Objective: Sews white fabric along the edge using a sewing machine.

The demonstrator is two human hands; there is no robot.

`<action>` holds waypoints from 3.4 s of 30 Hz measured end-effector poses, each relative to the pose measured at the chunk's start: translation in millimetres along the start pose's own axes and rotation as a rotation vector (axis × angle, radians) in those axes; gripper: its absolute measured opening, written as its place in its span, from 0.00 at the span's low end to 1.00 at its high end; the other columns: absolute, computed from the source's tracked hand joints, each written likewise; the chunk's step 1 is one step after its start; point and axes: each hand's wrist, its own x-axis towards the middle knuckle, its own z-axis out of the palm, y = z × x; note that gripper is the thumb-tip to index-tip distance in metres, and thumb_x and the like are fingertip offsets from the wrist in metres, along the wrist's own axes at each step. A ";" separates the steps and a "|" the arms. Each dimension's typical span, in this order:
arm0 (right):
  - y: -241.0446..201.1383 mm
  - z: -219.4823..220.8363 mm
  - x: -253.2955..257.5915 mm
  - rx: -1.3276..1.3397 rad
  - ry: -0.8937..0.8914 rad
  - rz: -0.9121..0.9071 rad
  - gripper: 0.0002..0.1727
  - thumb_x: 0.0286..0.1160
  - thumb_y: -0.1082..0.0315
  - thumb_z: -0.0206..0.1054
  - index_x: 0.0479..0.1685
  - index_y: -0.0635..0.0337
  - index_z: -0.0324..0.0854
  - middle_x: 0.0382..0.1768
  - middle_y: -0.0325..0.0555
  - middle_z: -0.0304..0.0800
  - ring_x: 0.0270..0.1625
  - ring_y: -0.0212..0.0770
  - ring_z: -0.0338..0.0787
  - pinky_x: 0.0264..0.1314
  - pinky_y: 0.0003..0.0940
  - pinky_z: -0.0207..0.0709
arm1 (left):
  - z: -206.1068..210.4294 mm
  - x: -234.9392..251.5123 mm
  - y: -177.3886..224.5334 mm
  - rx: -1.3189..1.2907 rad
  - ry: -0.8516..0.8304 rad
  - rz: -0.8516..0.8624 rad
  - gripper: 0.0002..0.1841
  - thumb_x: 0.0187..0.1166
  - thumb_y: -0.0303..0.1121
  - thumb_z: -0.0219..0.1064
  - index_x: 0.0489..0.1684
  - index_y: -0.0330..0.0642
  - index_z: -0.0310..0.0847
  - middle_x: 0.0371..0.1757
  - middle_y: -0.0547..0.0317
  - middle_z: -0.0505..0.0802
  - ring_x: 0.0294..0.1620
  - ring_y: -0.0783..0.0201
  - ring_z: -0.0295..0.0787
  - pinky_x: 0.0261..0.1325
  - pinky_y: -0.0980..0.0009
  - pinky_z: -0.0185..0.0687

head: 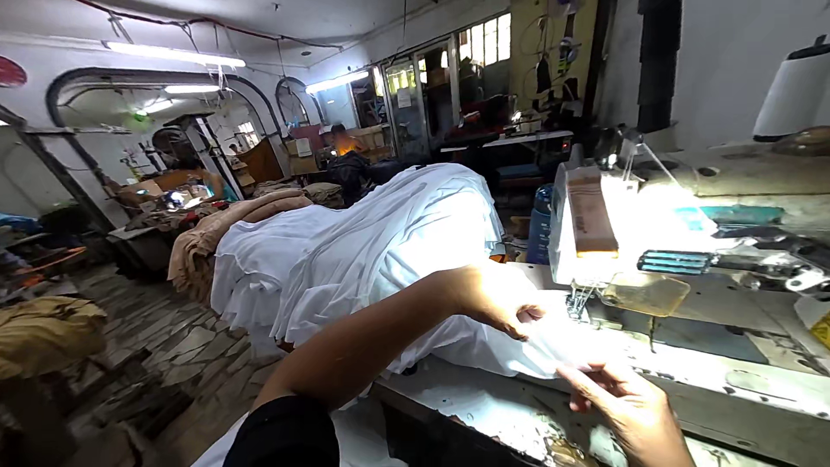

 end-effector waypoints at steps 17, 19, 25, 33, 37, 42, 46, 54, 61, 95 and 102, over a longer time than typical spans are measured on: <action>-5.6 -4.1 -14.1 -0.301 0.009 -0.053 0.05 0.70 0.70 0.71 0.34 0.65 0.84 0.22 0.26 0.85 0.18 0.13 0.79 0.23 0.10 0.76 | 12.0 -2.0 30.7 0.170 0.000 -0.007 0.10 0.78 0.32 0.69 0.48 0.36 0.89 0.45 0.47 0.92 0.51 0.51 0.87 0.51 0.50 0.74; -3.1 -3.1 -12.9 -0.318 0.013 -0.063 0.07 0.70 0.69 0.71 0.33 0.66 0.85 0.23 0.28 0.86 0.19 0.14 0.80 0.24 0.11 0.77 | 13.6 -1.8 28.1 0.188 0.017 -0.017 0.11 0.79 0.34 0.70 0.47 0.36 0.90 0.46 0.47 0.92 0.52 0.49 0.88 0.50 0.48 0.76; -6.3 1.1 -15.1 -0.352 0.016 -0.039 0.07 0.69 0.70 0.72 0.36 0.67 0.86 0.25 0.32 0.88 0.20 0.14 0.80 0.24 0.11 0.76 | 11.1 -2.2 28.2 0.162 0.011 -0.018 0.11 0.78 0.34 0.71 0.49 0.36 0.89 0.46 0.47 0.92 0.53 0.50 0.87 0.51 0.48 0.76; -11.4 -0.6 -19.1 -0.341 -0.038 -0.022 0.08 0.74 0.76 0.67 0.38 0.78 0.83 0.28 0.40 0.87 0.22 0.15 0.80 0.28 0.13 0.77 | 9.7 -6.8 37.0 0.183 0.007 0.007 0.12 0.80 0.34 0.68 0.50 0.34 0.89 0.50 0.43 0.92 0.57 0.47 0.87 0.57 0.48 0.74; -8.4 0.0 -19.5 -0.376 -0.056 -0.069 0.10 0.73 0.76 0.67 0.38 0.80 0.85 0.30 0.49 0.89 0.24 0.19 0.82 0.31 0.15 0.79 | 15.8 -11.8 33.3 0.198 0.027 0.021 0.11 0.78 0.34 0.69 0.47 0.34 0.91 0.47 0.42 0.93 0.55 0.45 0.88 0.58 0.46 0.75; -6.0 -2.8 -22.0 -0.406 -0.065 -0.096 0.11 0.74 0.76 0.66 0.39 0.80 0.86 0.32 0.54 0.91 0.24 0.23 0.83 0.32 0.18 0.80 | 14.8 -11.4 38.8 0.191 -0.015 0.001 0.11 0.79 0.33 0.68 0.48 0.35 0.91 0.47 0.44 0.93 0.55 0.48 0.87 0.61 0.49 0.74; -6.3 -2.6 -23.5 -0.411 -0.063 -0.107 0.10 0.73 0.76 0.66 0.39 0.80 0.87 0.31 0.55 0.90 0.24 0.25 0.84 0.31 0.20 0.80 | 16.4 -11.1 41.2 0.156 -0.016 -0.015 0.11 0.80 0.32 0.68 0.48 0.34 0.91 0.47 0.43 0.93 0.55 0.47 0.88 0.60 0.48 0.74; -1.8 -2.8 -24.9 -0.396 -0.046 -0.112 0.10 0.73 0.76 0.66 0.38 0.80 0.87 0.32 0.58 0.91 0.24 0.27 0.84 0.32 0.23 0.81 | 17.9 -9.6 43.4 0.166 0.013 -0.017 0.10 0.78 0.32 0.70 0.42 0.33 0.91 0.44 0.42 0.93 0.52 0.46 0.88 0.59 0.46 0.74; 0.0 -4.3 -28.3 -0.402 -0.036 -0.135 0.10 0.73 0.76 0.66 0.39 0.79 0.87 0.33 0.57 0.91 0.25 0.26 0.84 0.32 0.20 0.80 | 13.9 -7.8 51.2 0.181 -0.023 -0.040 0.10 0.78 0.32 0.69 0.45 0.33 0.91 0.45 0.42 0.93 0.53 0.46 0.87 0.58 0.47 0.73; 38.3 -15.9 -12.9 -0.554 0.034 -0.412 0.09 0.77 0.65 0.71 0.35 0.60 0.94 0.31 0.45 0.95 0.35 0.32 0.93 0.41 0.24 0.84 | 45.2 7.0 -11.2 0.273 0.348 0.176 0.13 0.73 0.45 0.56 0.18 0.58 0.78 0.18 0.74 0.73 0.20 0.74 0.73 0.20 0.74 0.62; 38.9 -18.4 -12.7 -0.550 0.019 -0.415 0.10 0.78 0.64 0.70 0.39 0.58 0.95 0.27 0.45 0.93 0.32 0.32 0.90 0.37 0.24 0.80 | 44.1 7.9 -13.4 0.312 0.408 0.214 0.14 0.75 0.45 0.55 0.17 0.57 0.76 0.20 0.72 0.74 0.24 0.67 0.76 0.24 0.66 0.64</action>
